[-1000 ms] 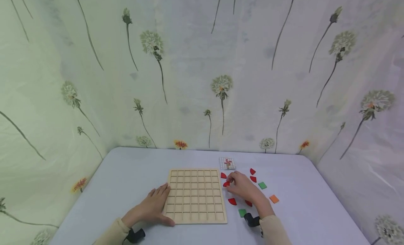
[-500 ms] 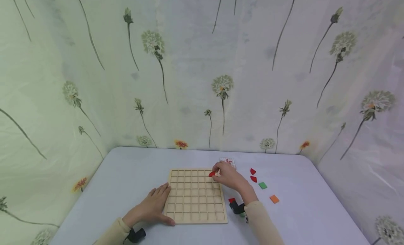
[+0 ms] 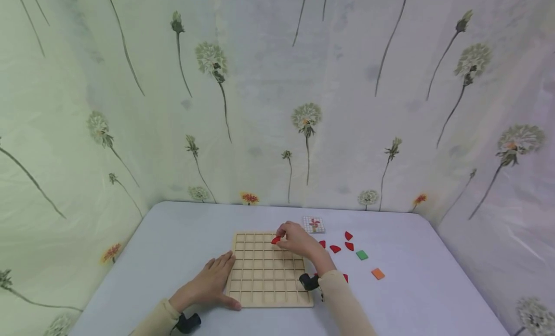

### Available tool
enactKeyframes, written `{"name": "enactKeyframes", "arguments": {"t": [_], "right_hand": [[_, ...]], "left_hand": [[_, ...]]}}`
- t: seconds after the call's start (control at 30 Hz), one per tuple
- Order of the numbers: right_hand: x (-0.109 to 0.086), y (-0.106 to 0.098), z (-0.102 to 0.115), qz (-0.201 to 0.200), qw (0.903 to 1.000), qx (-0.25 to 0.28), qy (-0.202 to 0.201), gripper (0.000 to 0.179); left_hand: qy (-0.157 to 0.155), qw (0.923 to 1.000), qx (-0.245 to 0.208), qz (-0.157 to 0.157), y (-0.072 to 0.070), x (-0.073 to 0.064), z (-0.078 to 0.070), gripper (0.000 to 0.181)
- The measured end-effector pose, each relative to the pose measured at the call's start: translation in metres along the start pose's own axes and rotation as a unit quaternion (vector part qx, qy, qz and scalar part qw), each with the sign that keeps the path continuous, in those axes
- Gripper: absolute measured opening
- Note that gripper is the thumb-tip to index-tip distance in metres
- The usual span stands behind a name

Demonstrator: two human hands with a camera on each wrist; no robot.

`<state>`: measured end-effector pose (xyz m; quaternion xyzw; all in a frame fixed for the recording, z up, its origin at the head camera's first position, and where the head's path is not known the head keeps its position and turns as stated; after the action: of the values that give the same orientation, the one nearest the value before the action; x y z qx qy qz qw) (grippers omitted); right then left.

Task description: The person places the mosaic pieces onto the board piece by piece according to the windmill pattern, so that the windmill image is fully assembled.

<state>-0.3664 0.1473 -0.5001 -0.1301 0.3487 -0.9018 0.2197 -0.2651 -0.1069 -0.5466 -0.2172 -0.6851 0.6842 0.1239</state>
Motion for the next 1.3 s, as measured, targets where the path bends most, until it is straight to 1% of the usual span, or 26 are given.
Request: {"name": "enactKeyframes", "arguments": {"t": [0.1,0.43,0.6,0.73,0.8,1.03,1.17,1.3], "right_hand": [[0.004,0.005,0.0,0.008,0.9999,0.006,-0.003,0.014],[0.017,0.02,-0.011,0.021,0.9994,-0.016,-0.022,0.013],[0.018,0.024,-0.013,0.025,0.999,-0.025,-0.027,0.012],[0.018,0.027,-0.011,0.026,0.999,-0.02,-0.032,0.009],[0.019,0.029,-0.012,0.026,0.999,-0.018,-0.031,0.008],[0.02,0.034,-0.016,0.029,0.9993,-0.019,-0.009,0.007],[0.02,0.033,-0.016,0.03,0.9995,-0.009,-0.01,0.007],[0.019,0.032,-0.016,0.031,0.9995,0.011,0.004,0.009]], "left_hand": [[-0.003,1.0,0.002,0.004,0.001,0.001,0.0,0.132],[-0.003,1.0,-0.001,0.002,0.003,0.002,0.001,0.133],[-0.003,1.0,-0.004,0.005,0.003,0.001,0.001,0.132],[0.001,1.0,-0.004,0.003,0.002,0.0,0.001,0.13],[0.003,1.0,-0.005,0.003,0.003,0.0,0.001,0.13],[0.007,1.0,-0.006,-0.003,0.003,-0.001,0.003,0.13],[0.008,0.9999,-0.008,-0.009,0.003,-0.001,0.003,0.129],[0.007,0.9999,-0.01,-0.008,0.002,-0.002,0.002,0.129]]}}
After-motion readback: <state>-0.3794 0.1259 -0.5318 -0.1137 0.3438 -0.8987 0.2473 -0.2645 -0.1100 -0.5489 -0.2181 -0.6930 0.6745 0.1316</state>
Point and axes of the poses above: each hand's wrist, its own x-axis towards the middle knuckle, its own y-axis out of the palm, z = x × y, the point moved 3 cm from there along x, towards the middle knuckle, and after that the axes turned 15 degrees about x, right-handed, at the moved point
